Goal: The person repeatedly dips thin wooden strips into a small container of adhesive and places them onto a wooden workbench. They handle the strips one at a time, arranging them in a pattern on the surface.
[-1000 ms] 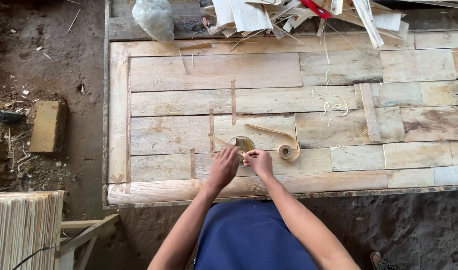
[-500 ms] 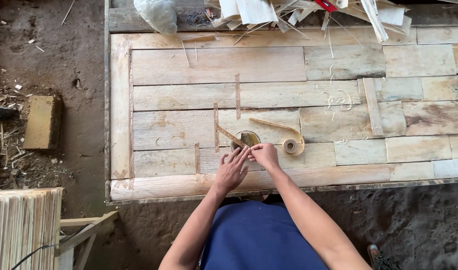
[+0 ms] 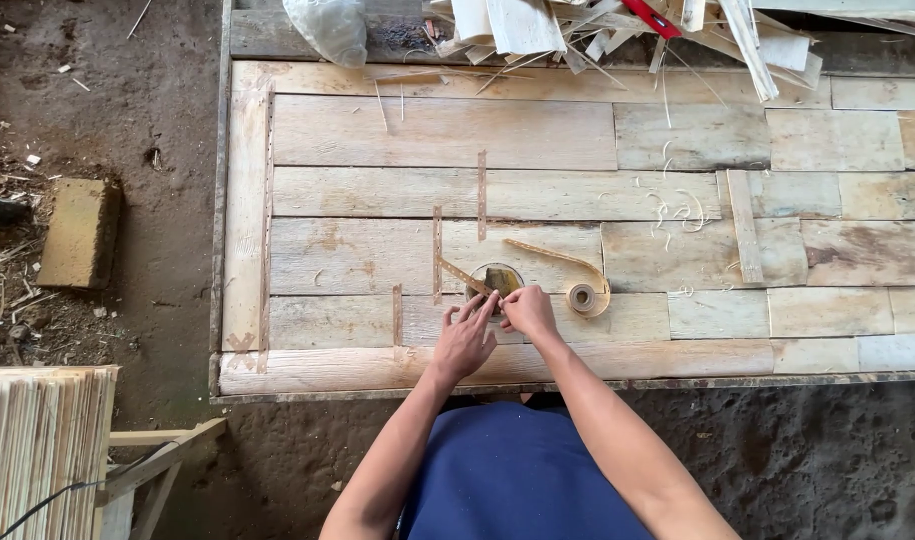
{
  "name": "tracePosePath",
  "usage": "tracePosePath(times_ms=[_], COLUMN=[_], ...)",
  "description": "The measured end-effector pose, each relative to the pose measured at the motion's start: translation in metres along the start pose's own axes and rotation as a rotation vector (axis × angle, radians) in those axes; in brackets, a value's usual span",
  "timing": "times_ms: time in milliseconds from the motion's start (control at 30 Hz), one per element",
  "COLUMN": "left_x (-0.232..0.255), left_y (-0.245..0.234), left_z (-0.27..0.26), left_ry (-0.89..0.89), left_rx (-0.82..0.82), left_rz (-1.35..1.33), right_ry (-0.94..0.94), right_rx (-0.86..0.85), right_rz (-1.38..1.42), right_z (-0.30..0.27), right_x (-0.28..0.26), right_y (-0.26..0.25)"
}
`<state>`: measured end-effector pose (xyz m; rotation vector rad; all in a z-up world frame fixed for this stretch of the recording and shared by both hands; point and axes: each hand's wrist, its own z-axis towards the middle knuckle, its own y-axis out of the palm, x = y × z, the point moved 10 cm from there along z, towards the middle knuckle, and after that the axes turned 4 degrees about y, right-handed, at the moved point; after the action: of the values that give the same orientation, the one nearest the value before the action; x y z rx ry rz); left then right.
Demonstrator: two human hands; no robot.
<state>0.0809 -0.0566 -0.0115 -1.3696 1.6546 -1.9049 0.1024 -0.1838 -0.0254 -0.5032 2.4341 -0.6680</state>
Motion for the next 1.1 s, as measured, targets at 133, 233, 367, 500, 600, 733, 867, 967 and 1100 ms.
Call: tracePosePath(times_ms=[133, 233, 367, 500, 600, 733, 867, 967, 1100], left_x=[0.003, 0.01, 0.01, -0.006, -0.005, 0.014, 0.01, 0.004, 0.002], left_y=[0.0, -0.003, -0.012, 0.009, 0.015, 0.004, 0.011, 0.019, 0.014], left_z=[-0.002, 0.0, 0.004, 0.002, 0.001, 0.008, 0.016, 0.019, 0.023], left_ry=[0.022, 0.055, 0.0, -0.076, -0.039, 0.068, 0.069, 0.015, -0.059], left_rx=[0.044, 0.039, -0.001, 0.04, 0.012, 0.009, -0.051, -0.103, -0.133], left_rz=[0.053, 0.03, 0.045, 0.116, 0.097, 0.131, 0.055, 0.092, 0.112], right_ry=[0.021, 0.019, 0.064, 0.047, 0.068, 0.045, 0.06, 0.064, 0.03], right_rx=[-0.041, -0.008, -0.054, -0.04, -0.061, -0.043, -0.05, -0.056, -0.047], right_rz=[0.018, -0.106, -0.013, 0.056, 0.145, 0.12, 0.071, 0.068, 0.028], right_z=[-0.01, -0.002, 0.034, 0.036, 0.031, 0.044, 0.031, 0.024, 0.034], right_x=[-0.005, 0.003, 0.023, 0.023, 0.023, 0.031, 0.023, 0.018, 0.018], right_y=[-0.005, -0.003, 0.008, 0.009, 0.012, 0.015, 0.01, 0.01, 0.016])
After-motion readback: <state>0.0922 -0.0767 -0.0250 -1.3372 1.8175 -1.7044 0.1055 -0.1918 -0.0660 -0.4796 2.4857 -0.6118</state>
